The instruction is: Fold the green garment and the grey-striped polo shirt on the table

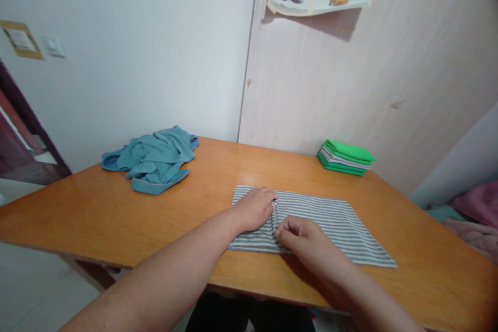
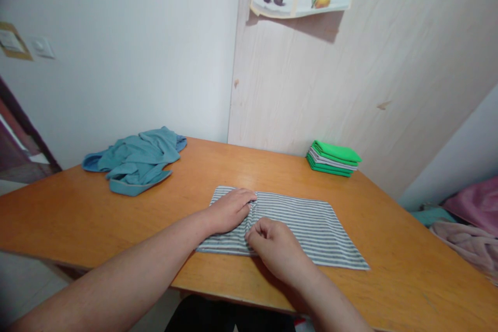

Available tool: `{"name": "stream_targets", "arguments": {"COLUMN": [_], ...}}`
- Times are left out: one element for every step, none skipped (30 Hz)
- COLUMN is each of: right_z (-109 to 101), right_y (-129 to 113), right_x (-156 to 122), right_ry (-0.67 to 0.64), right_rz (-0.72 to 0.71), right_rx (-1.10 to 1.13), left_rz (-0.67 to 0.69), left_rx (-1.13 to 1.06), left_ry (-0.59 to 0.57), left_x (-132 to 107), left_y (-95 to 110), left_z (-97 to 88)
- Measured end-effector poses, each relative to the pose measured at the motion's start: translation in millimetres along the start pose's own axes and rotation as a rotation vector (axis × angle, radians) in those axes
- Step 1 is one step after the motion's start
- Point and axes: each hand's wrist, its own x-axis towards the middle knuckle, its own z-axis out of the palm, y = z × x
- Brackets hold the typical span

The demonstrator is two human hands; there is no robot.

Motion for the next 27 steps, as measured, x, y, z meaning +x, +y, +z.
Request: {"name": "stream_targets", "arguments": {"right_z": [-0.1, -0.2, -0.2, -0.1, 0.3, 1.0, 1.9, 3.1, 4.4, 5.6, 6.8, 7.8, 8.6, 9.1, 9.5, 9.9, 10.1, 10.4, 10.7, 10.9, 11.1, 11.3, 11.2, 11.1, 10.8, 10.4, 10.1], "right_y": [-1.0, -1.5, -1.5, -0.9, 0.2, 1.7, 3.4, 5.2, 6.8, 8.0, 8.9, 9.4, 9.4, 9.0, 8.4, 7.6, 6.8, 6.1, 5.6, 5.5, 5.7, 6.2, 7.0, 7.7, 8.4, 8.7, 8.6], "right_x": [0.1, 0.4, 1.1, 2.0, 3.2, 4.7, 6.3, 8.0, 9.6, 11.0, 12.1, 12.8, 13.0, 12.8, 12.4, 11.9, 11.3, 10.8, 10.4, 10.1, 9.8, 9.6, 9.2, 8.6, 7.7, 6.5, 5.0], "right_ry": [-0.014, -0.021, -0.022, -0.022, -0.02, -0.02, -0.017, -0.008, 0.007, 0.023, 0.039, 0.052, 0.06, 0.066, 0.072, 0.08, 0.087, 0.092, 0.098, 0.104, 0.11, 0.118, 0.129, 0.141, 0.153, 0.163, 0.173], "right_rz": [0.001, 0.002, 0.005, 0.008, 0.011, 0.016, 0.022, 0.029, 0.035, 0.04, 0.043, 0.043, 0.04, 0.036, 0.03, 0.024, 0.018, 0.012, 0.007, 0.004, 0.002, 0.003, 0.004, 0.006, 0.009, 0.012, 0.014], "right_rx": [0.017, 0.03, 0.037, 0.038, 0.034, 0.026, 0.014, -0.005, -0.03, -0.056, -0.082, -0.105, -0.127, -0.147, -0.167, -0.187, -0.208, -0.229, -0.248, -0.263, -0.273, -0.278, -0.278, -0.274, -0.27, -0.269, -0.273], "left_rz": [-0.001, -0.001, -0.001, -0.002, -0.005, -0.008, -0.012, -0.016, -0.019, -0.022, -0.025, -0.028, -0.03, -0.031, -0.031, -0.03, -0.027, -0.025, -0.023, -0.022, -0.02, -0.018, -0.017, -0.016, -0.015, -0.015, -0.014], "left_rx": [-0.001, -0.003, -0.005, -0.006, -0.007, -0.007, -0.005, -0.004, -0.002, 0.0, 0.002, 0.004, 0.005, 0.005, 0.005, 0.005, 0.005, 0.005, 0.005, 0.005, 0.006, 0.007, 0.009, 0.01, 0.013, 0.015, 0.018], "left_ry": [-0.001, -0.003, -0.006, -0.007, -0.007, -0.008, -0.009, -0.011, -0.013, -0.014, -0.016, -0.016, -0.015, -0.013, -0.01, -0.006, -0.005, -0.006, -0.009, -0.011, -0.013, -0.013, -0.011, -0.008, -0.006, -0.005, -0.004], "left_x": [0.1, 0.3, 0.4, 0.5, 0.5, 0.5, 0.5, 0.5, 0.4, 0.4, 0.4, 0.4, 0.4, 0.5, 0.7, 0.8, 0.9, 1.0, 1.1, 1.2, 1.3, 1.3, 1.2, 1.2, 1.1, 0.9, 0.8], "left_y": [0.1, 0.3, 0.4, 0.5, 0.6, 0.8, 1.0, 1.3, 1.7, 2.1, 2.5, 2.9, 3.2, 3.5, 3.6, 3.7, 3.7, 3.7, 3.7, 3.8, 3.8, 3.9, 4.0, 4.1, 4.1, 4.2, 4.2], "left_z": [-0.1, -0.3, -0.5, -0.7, -0.9, -1.1, -1.3, -1.5, -1.6, -1.7, -1.7, -1.7, -1.6, -1.5, -1.5, -1.5, -1.5, -1.6, -1.7, -1.9, -2.0, -2.1, -2.2, -2.1, -2.0, -1.9, -1.8]}}
